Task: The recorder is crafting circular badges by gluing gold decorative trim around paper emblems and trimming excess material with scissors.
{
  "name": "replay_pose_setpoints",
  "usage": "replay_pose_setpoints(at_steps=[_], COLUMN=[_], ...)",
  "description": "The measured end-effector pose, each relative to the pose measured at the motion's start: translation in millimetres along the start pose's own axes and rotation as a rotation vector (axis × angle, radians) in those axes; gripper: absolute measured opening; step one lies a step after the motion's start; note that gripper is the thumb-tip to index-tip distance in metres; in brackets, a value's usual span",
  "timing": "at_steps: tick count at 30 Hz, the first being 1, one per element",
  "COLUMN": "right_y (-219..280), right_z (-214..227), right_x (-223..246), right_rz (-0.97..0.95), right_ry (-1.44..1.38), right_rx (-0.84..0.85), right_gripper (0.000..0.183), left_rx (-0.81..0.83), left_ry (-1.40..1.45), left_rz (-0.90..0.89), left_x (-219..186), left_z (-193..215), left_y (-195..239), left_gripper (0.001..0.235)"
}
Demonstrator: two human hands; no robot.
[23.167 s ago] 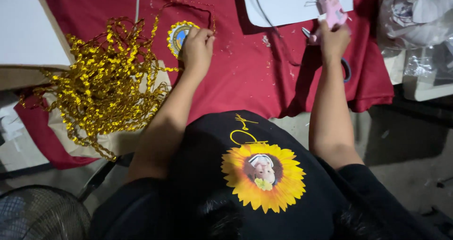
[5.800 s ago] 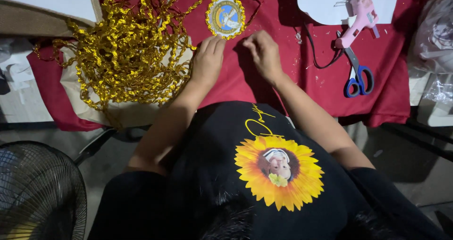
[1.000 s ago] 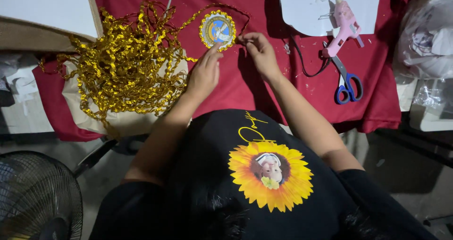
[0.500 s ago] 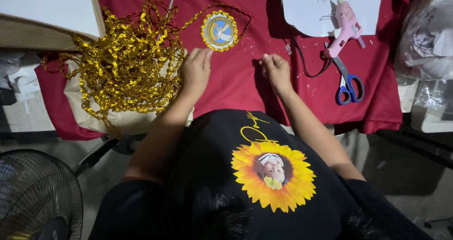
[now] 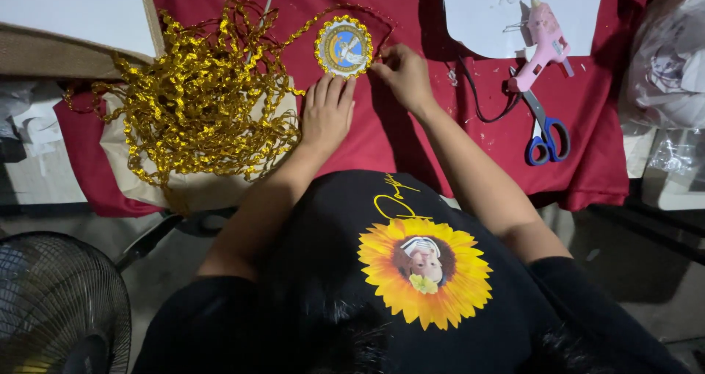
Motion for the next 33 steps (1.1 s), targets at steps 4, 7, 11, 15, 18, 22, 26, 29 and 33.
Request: replay_pose_setpoints(at_steps=[4,7,11,15,18,22,26,29,33], right_y=[1,4,3,5,15,36,47,62,71], right_z=[-1,4,0,-1,2,0,-10,-13,-14], right_x=[23,40,30,-4,-19,-25,-5,30,50], right_rz=[-0.028,0.038,0.025,0.155,-0.144,-0.179,0.185,0.343,0.44], right_ry=[0.125,0.319,0.344,0.088,-0.355,-0.478,-0.006,0.17,0.208], right_rx=[0.002,-0.082,-0.063,-0.109,-0.023,-0.063,-0.12,-0.124,-0.083], right_gripper=[0.039,0.044,0.044,0.017,0.014,0.014,0.017,0.018,0.009], left_rx=[0.021,-0.016,-0.014,0.018,0.012,0.05,0.018,-0.055,-0.041], left_ry=[-0.005,0.022,0.141,0.02,-0.07,-0.147,-0.03,0.127,0.28], left_rz=[0.01,-0.009,0.06,0.093,0.025,0.009,0.045,0.024,0.068], left_x=[2,3,19,15,6,4,8,14,34], left_z=[-1,-2,-12,3,6,-1,4,14,-3], left_y=[1,8,16,-4,-5,-4,-8,1,13], left_gripper=[0.047,0.045,0.044,0.054,0.056,0.055,0.047,0.031,0.009])
Point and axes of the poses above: each hand's wrist, its own y-axis away from the middle knuckle, its own z-axis out of the back of the hand, x = y × z, the point moved 9 cm from there along -y, towards the middle knuckle, and after that the axes turned 1 degree about y, right-handed, at the moved point
